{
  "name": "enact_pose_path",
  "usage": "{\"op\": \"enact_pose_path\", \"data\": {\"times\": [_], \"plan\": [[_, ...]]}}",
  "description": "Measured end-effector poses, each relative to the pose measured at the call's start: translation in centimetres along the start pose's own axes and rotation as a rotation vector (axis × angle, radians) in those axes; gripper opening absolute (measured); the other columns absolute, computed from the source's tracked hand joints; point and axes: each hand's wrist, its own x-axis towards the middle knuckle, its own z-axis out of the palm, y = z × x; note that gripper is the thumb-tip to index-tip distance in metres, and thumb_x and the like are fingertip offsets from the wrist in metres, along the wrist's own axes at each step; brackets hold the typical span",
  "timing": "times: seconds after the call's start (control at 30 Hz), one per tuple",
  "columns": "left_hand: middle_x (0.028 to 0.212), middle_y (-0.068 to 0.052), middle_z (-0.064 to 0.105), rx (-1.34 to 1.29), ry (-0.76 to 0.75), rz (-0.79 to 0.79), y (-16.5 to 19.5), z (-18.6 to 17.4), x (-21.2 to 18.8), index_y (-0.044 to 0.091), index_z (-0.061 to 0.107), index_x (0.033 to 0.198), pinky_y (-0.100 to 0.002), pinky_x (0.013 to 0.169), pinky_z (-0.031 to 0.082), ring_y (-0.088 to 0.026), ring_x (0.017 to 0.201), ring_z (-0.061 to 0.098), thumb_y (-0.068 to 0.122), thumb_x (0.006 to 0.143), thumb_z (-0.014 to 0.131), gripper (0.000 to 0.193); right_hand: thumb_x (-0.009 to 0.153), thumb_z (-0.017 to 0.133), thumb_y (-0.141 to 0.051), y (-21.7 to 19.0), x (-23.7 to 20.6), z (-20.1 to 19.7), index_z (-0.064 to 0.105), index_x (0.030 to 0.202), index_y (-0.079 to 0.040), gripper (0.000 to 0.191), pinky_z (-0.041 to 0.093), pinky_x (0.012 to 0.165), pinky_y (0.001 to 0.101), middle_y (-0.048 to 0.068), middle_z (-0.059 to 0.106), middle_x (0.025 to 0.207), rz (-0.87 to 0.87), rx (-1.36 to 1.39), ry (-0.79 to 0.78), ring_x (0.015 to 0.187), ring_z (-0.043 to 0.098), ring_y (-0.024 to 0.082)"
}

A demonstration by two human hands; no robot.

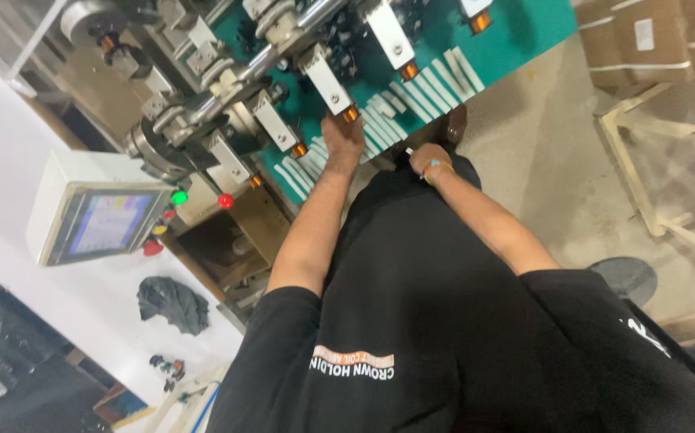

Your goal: The person stands at a production machine, picks up small black and orange cylindrical components and white strips, and fits them onto the machine's stations. They press a red control button, operate the machine lever, and use scissors to trim material at the machine before continuing to load more components.

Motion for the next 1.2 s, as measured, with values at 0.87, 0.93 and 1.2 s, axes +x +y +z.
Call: {"op": "enact_pose_path", "data": {"times": [0.87, 0.93, 1.2], "plan": [[0.134, -0.025, 0.05, 0.277, -0.233, 0.392, 6.3, 4.5, -5.0, -0.007, 0.051, 0.131, -0.05, 0.106, 0.039, -0.043, 0.125, 0.047, 0.02, 0.071, 0.077, 0.07, 0.102, 0.058, -0.045, 9.7, -1.7, -1.2, 0.074, 0.097, 0.0, 0.047, 0.052, 0.086, 0.0482, 0.025, 0.071, 0.095, -0.103, 0.1, 0.048, 0.095, 0.067, 0.044], [0.134, -0.02, 0.052, 0.27, -0.377, 0.363, 5.9, 4.1, -5.0, -0.006, 0.051, 0.136, -0.047, 0.109, 0.041, -0.038, 0.125, 0.05, 0.015, 0.08, 0.073, 0.063, 0.101, 0.057, -0.044, 9.3, -1.7, -1.6, 0.074, 0.098, -0.003, 0.044, 0.052, 0.085, 0.0481, 0.024, 0.072, 0.095, -0.134, 0.136, 0.047, 0.094, 0.068, 0.043], [0.108, -0.013, 0.065, 0.394, -0.666, 0.596, 3.3, 0.9, -6.1, 0.004, 0.075, 0.091, -0.044, 0.104, 0.044, -0.034, 0.113, 0.058, 0.019, 0.087, 0.068, 0.016, 0.099, 0.058, -0.038, 6.0, -1.6, -3.2, 0.073, 0.101, -0.004, 0.037, 0.051, 0.079, 0.055, 0.023, 0.071, 0.095, -0.235, -0.113, 0.1, 0.093, 0.066, 0.046]]}}
